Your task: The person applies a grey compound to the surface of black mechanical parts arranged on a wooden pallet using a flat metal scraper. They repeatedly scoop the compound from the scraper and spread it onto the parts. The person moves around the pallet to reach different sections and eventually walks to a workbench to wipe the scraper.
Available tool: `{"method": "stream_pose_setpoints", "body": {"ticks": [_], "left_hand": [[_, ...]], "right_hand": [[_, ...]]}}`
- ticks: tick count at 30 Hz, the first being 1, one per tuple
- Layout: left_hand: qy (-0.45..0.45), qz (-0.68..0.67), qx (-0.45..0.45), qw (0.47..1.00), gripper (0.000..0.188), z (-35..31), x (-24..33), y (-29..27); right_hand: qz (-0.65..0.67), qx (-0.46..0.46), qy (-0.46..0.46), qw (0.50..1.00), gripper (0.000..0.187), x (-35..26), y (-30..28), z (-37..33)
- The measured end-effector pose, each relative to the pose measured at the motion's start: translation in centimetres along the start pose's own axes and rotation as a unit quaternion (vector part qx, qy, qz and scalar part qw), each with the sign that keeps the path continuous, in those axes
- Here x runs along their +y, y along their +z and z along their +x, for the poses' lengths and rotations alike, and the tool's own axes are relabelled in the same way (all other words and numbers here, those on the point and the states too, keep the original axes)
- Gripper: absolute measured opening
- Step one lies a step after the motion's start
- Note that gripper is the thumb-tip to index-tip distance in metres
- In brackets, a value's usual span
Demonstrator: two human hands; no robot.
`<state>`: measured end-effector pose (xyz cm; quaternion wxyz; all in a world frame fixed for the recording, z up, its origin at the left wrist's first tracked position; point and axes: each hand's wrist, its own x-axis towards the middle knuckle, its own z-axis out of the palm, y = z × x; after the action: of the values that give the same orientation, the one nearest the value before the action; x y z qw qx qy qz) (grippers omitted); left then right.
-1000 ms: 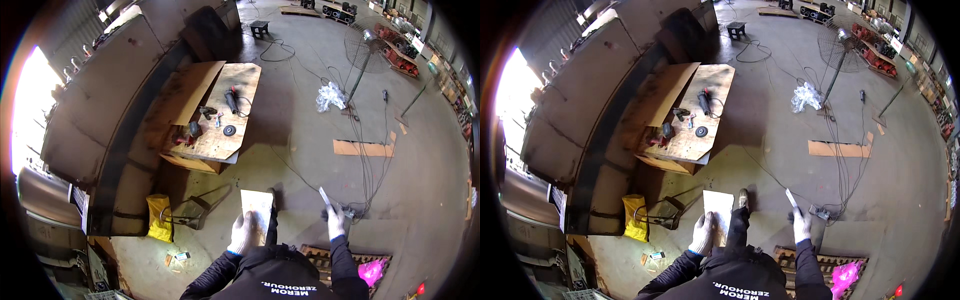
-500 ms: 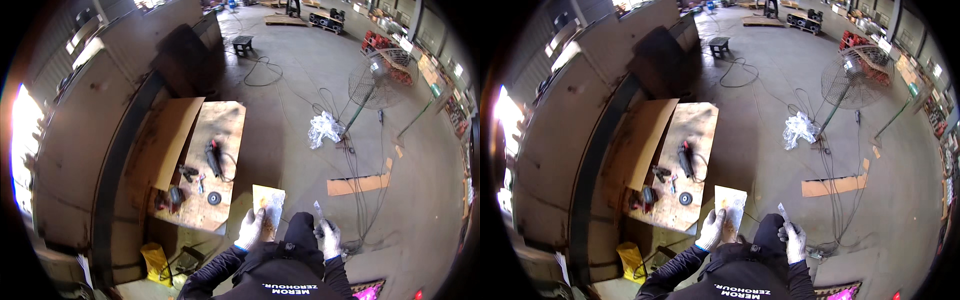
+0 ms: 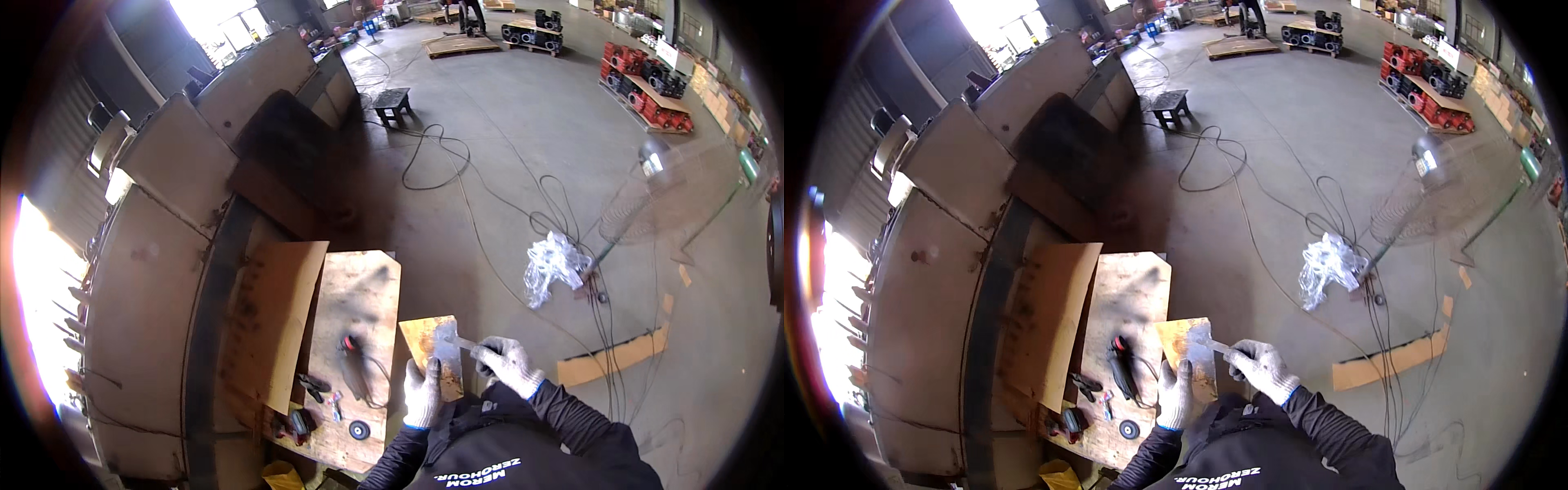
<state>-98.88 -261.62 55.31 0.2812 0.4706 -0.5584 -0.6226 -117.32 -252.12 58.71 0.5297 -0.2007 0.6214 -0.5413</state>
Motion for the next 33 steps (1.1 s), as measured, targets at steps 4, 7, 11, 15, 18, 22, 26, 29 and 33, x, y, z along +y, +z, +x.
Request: {"method": "stream_pose_setpoints", "body": {"ticks": [4, 7, 11, 15, 18, 22, 26, 29, 33], "left_hand": [[-0.006, -0.079, 0.095, 0.992, 0.039, 5.4, 3.1, 1.9], [0.008, -0.103, 0.103, 0.989, 0.048, 11.4, 2.5, 2.6], [-0.007, -0.112, 0.081, 0.99, 0.055, 19.6, 3.6, 4.4], [0.043, -0.016, 0.101, 0.994, 0.06, 30.5, 3.9, 5.9], [-0.002, 0.061, 0.062, 0.996, 0.061, 38.0, 9.4, 7.4], [-0.001, 0.116, -0.026, 0.993, 0.063, 48.4, 15.3, 7.8], [-0.046, 0.145, -0.076, 0.986, 0.066, 58.3, 21.3, 10.1], [-0.003, 0.11, -0.056, 0.992, 0.064, 65.3, 20.3, 11.8], [-0.011, 0.136, -0.017, 0.99, 0.059, 74.9, 20.6, 14.0]], "right_hand": [[-0.004, -0.079, -0.007, 0.997, 0.016, -4.7, -0.9, 8.1], [-0.055, -0.106, -0.032, 0.992, 0.017, -7.2, -1.7, 13.6], [-0.02, -0.116, -0.006, 0.993, 0.018, -7.7, -2.8, 21.9], [-0.092, -0.118, -0.002, 0.989, 0.025, -11.0, -4.0, 30.7], [-0.124, -0.067, 0.033, 0.989, 0.026, -15.2, -5.1, 36.7], [-0.233, -0.028, -0.017, 0.972, 0.03, -23.1, -5.3, 43.4], [-0.068, -0.01, 0.035, 0.997, 0.026, -26.4, -6.9, 51.1], [-0.042, -0.02, 0.018, 0.999, 0.027, -28.3, -7.9, 57.5], [-0.099, -0.036, 0.028, 0.994, 0.029, -31.7, -10.1, 67.2]]}}
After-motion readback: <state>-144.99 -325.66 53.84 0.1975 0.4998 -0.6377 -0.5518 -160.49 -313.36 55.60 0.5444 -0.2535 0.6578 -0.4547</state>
